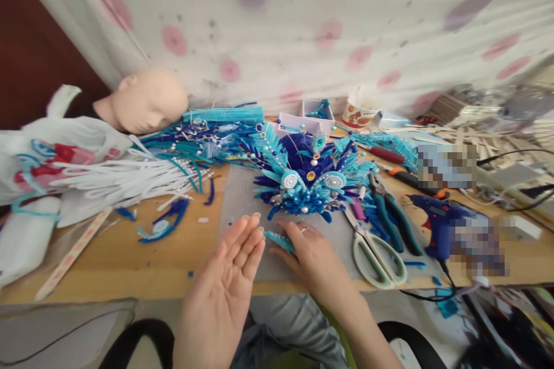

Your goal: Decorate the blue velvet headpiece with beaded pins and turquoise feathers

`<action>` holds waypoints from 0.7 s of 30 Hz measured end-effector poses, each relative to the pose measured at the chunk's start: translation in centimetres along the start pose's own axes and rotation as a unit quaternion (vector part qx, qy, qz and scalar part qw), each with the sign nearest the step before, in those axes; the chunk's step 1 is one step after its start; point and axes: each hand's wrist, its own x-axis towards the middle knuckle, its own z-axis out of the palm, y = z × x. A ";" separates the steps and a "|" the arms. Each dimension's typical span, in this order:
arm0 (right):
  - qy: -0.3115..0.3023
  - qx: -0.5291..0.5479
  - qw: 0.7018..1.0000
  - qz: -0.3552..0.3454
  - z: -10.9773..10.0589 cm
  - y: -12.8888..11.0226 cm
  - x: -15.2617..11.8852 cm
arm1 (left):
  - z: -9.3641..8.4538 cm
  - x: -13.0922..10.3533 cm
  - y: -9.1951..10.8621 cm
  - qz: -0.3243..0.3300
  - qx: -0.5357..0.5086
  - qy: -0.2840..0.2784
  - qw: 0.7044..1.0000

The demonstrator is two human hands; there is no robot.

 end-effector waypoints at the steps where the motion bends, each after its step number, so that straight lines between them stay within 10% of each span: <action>1: 0.009 -0.004 1.000 -0.018 0.4 -0.1 0.3 | -0.1 -0.1 0.1 0.002 0.002 -0.010 1.000; 11: 0.294 0.128 0.946 -0.057 -1.2 -2.0 -2.8 | -1.0 -0.6 -1.3 -0.036 0.036 -0.153 0.987; 21: 0.325 0.245 0.913 0.022 -2.1 -1.6 -2.9 | -1.4 -1.8 -2.9 -0.130 0.057 -0.214 0.967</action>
